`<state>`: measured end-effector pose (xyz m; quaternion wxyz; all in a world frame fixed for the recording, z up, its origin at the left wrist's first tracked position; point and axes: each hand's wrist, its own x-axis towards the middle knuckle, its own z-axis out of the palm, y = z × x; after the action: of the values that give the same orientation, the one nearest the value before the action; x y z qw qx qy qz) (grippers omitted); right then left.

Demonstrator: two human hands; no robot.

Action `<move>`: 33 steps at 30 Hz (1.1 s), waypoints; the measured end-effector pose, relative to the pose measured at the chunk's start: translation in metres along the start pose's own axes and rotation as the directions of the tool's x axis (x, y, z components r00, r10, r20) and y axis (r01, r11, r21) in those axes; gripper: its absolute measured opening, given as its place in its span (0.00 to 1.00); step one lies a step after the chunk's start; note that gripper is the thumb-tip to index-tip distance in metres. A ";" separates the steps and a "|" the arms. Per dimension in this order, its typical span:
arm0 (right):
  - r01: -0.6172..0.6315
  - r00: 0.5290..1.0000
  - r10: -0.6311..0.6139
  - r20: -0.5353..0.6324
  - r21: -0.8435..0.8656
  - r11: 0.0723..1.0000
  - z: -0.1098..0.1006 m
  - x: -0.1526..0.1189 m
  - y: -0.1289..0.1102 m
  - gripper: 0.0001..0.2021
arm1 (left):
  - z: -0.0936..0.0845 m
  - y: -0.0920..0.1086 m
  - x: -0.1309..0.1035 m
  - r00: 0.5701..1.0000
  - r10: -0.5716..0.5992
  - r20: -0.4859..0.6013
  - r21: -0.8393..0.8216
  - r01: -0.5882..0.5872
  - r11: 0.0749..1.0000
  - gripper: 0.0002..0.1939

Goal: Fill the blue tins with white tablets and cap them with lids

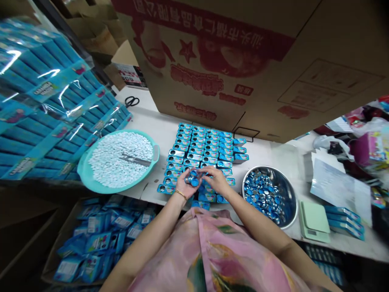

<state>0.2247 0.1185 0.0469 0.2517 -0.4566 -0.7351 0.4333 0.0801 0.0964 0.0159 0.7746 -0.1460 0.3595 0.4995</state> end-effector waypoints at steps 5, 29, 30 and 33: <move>-0.396 0.901 0.430 -0.049 0.307 0.865 -0.006 -0.009 0.033 0.12 | -0.020 0.014 -0.015 1.000 -0.013 -0.021 -0.001 0.013 1.000 0.09; -0.250 0.925 0.254 0.282 -0.050 0.967 0.082 -0.001 0.003 0.06 | -0.098 0.020 -0.071 0.996 0.081 -0.019 -0.247 -0.084 0.966 0.09; -0.161 0.929 0.203 0.310 -0.156 0.975 0.088 0.005 -0.003 0.08 | -0.101 0.019 -0.072 0.996 0.086 -0.028 -0.249 -0.091 0.964 0.09; 0.035 0.888 0.194 0.416 -0.482 0.875 0.101 0.019 -0.019 0.12 | -0.108 0.016 -0.076 0.994 0.101 -0.038 -0.258 -0.108 0.960 0.09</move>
<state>0.1300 0.0904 0.0122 -0.0648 -0.4215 -0.8369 0.3431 0.0037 -0.0103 -0.0039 0.7167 -0.2334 0.3077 0.5807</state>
